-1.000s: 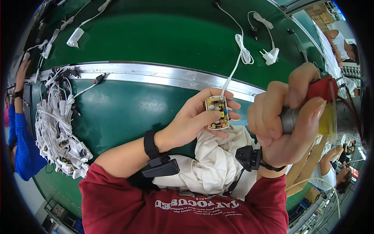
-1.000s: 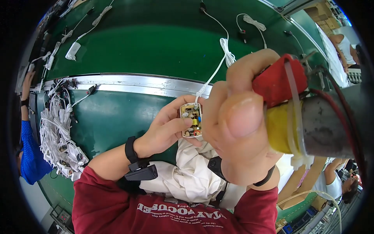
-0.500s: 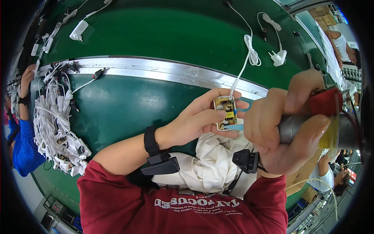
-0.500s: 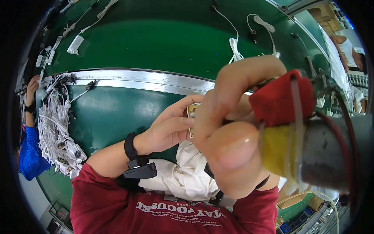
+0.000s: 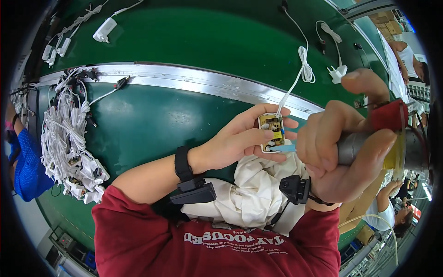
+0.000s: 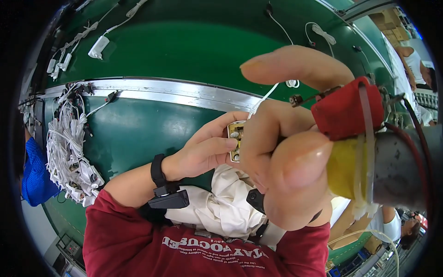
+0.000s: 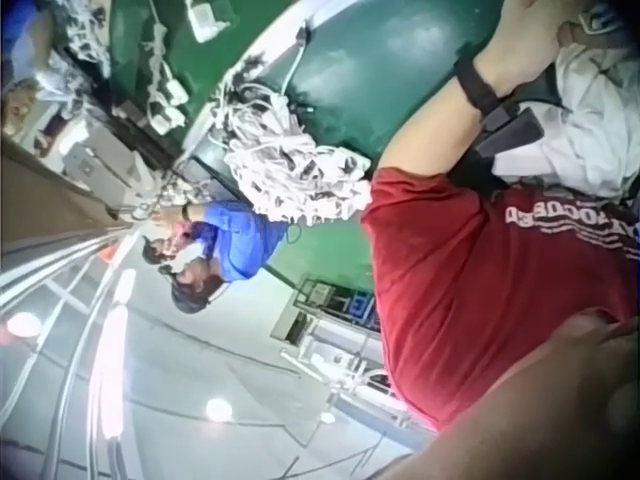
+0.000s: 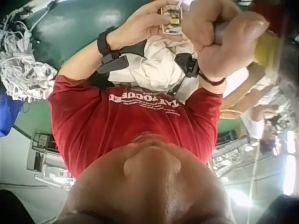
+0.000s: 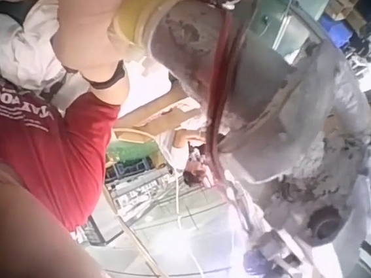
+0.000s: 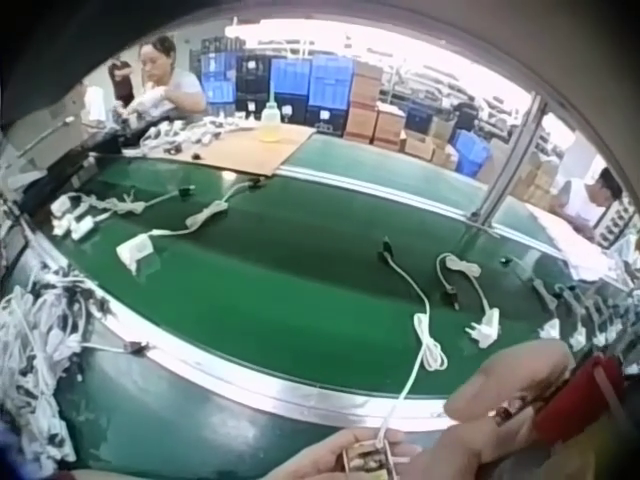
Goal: Soldering wires to small electronic circuit boards at a production station.
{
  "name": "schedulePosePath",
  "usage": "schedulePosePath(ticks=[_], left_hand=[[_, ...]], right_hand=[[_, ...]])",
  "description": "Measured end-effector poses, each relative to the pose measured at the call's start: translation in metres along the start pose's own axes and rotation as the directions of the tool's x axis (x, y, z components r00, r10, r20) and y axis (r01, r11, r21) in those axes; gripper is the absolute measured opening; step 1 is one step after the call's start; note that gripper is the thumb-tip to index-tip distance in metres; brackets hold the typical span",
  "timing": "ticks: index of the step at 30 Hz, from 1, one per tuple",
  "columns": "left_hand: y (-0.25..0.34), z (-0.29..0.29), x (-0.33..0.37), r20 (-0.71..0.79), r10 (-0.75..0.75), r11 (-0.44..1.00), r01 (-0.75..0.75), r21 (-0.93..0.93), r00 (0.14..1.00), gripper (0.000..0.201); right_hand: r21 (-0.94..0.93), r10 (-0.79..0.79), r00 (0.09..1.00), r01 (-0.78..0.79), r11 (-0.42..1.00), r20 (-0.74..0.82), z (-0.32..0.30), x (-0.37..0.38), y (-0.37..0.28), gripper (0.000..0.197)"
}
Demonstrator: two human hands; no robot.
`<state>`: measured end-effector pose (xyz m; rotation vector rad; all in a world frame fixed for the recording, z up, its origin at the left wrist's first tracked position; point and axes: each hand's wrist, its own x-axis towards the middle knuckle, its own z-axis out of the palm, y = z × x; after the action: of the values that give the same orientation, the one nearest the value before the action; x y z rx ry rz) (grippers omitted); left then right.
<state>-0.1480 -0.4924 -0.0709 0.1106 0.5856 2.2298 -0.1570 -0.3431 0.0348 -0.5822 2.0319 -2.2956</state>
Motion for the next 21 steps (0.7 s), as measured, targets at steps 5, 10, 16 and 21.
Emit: schedulePosePath(ticks=[5,10,16,21], left_hand=[[0.026,0.002,0.040,0.014,0.153,0.942,-0.150,0.301,0.988,0.039],[0.073,0.053,0.132,0.424,0.438,0.383,-0.591,0.710,0.793,0.032],[0.068,0.042,0.142,0.342,0.394,-0.656,0.000,0.755,0.853,0.032],[0.073,-0.005,0.113,0.409,0.475,-0.664,0.013,0.748,0.779,0.024]], right_hand=[[0.093,-0.024,1.000,0.025,0.995,-0.017,-0.001,0.002,0.001,0.052],[0.104,-0.001,0.996,0.011,0.995,-0.093,0.011,-0.009,-0.014,0.050],[0.082,-0.003,0.993,0.013,0.997,-0.121,0.015,-0.008,-0.014,0.046],[0.088,-0.009,0.986,0.023,0.996,-0.164,0.015,-0.008,-0.011,0.044]])
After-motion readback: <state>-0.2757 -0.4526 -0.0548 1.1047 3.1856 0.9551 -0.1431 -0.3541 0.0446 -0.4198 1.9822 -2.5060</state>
